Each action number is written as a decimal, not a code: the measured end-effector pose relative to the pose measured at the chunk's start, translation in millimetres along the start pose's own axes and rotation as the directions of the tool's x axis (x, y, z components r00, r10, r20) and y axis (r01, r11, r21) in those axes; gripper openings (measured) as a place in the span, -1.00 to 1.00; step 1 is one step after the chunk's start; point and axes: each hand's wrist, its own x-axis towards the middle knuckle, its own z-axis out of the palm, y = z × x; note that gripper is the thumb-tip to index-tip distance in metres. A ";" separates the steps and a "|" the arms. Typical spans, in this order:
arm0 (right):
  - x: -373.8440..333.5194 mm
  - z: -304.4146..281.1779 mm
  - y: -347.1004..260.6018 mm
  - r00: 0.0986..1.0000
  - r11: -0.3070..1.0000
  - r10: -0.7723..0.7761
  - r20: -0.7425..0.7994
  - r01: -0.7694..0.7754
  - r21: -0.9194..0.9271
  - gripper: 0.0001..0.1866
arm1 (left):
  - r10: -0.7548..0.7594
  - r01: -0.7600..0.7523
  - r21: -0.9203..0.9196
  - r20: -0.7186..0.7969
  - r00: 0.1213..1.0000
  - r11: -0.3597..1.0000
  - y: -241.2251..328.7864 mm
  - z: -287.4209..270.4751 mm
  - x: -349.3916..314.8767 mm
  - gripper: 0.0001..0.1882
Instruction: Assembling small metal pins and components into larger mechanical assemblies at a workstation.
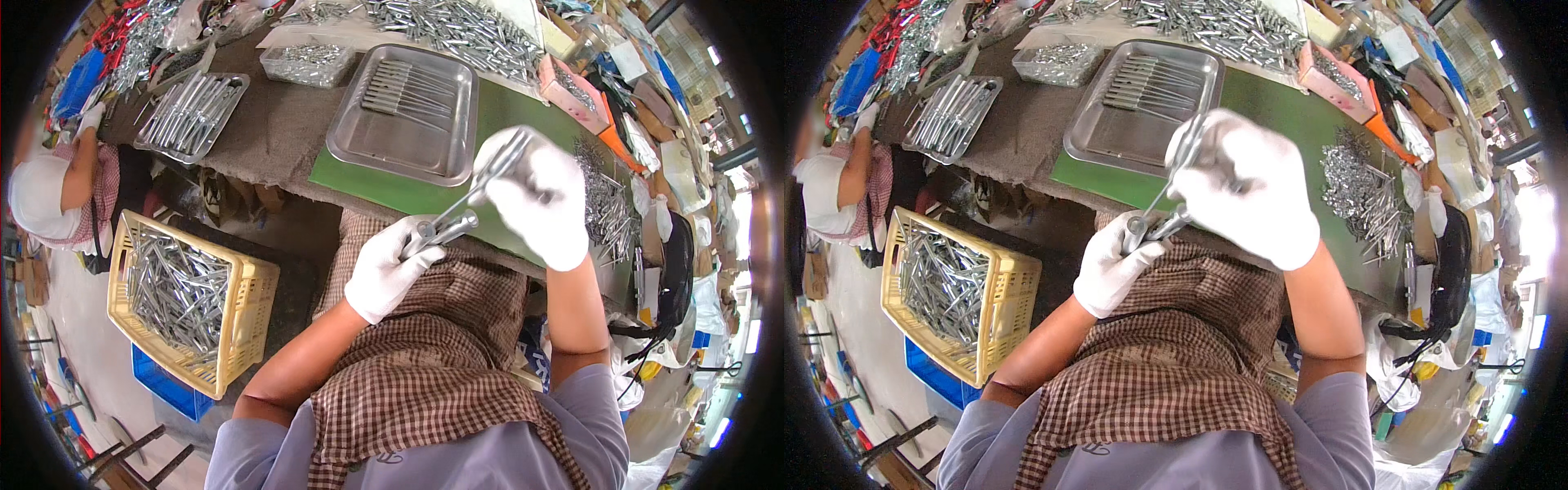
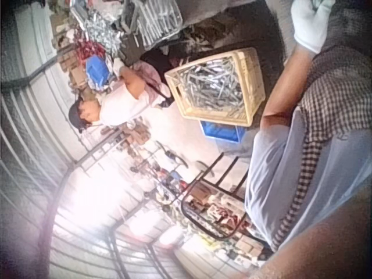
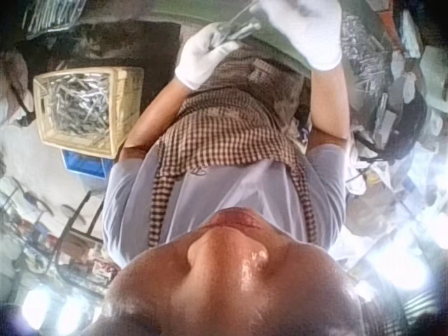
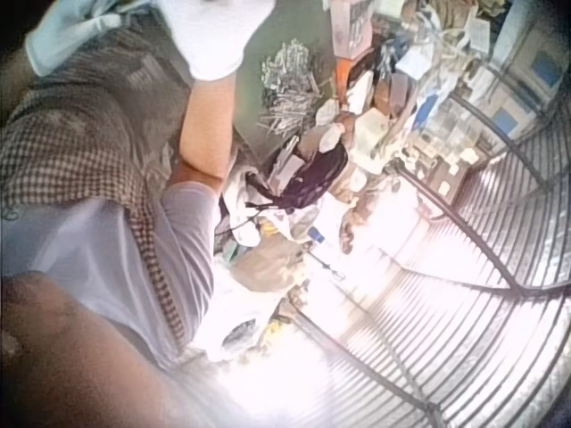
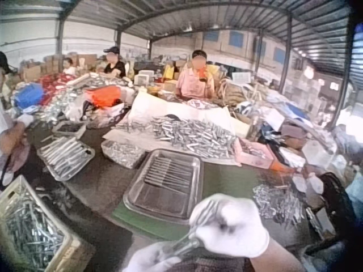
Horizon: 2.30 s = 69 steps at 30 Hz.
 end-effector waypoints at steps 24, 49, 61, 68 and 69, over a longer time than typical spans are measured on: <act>-44.0 -32.7 -44.5 0.976 0.789 0.087 0.201 0.056 -0.612 -0.79 | 0.182 -0.171 -0.063 0.264 0.947 0.983 -0.5 39.4 10.0 -0.59; -74.1 -63.7 -26.7 0.888 0.840 0.440 -0.131 -0.459 -0.289 -0.80 | 0.183 -0.132 -0.282 0.165 0.969 0.950 10.4 64.5 41.3 -0.53; -87.7 -113.5 82.4 0.760 0.708 0.464 -0.455 -0.626 -0.325 -0.74 | 0.132 -0.134 0.286 0.028 0.991 0.949 23.2 36.2 52.0 -0.70; -109.7 -98.2 47.4 0.894 0.715 0.181 -0.411 -0.406 -0.570 -0.77 | 0.207 -0.315 0.674 0.238 0.949 0.668 30.5 42.8 65.9 -0.69; -113.4 -92.4 33.8 0.867 0.763 0.318 -0.385 -0.475 -0.439 -0.74 | 0.201 -0.316 0.671 0.247 0.948 0.671 31.3 44.6 69.1 -0.69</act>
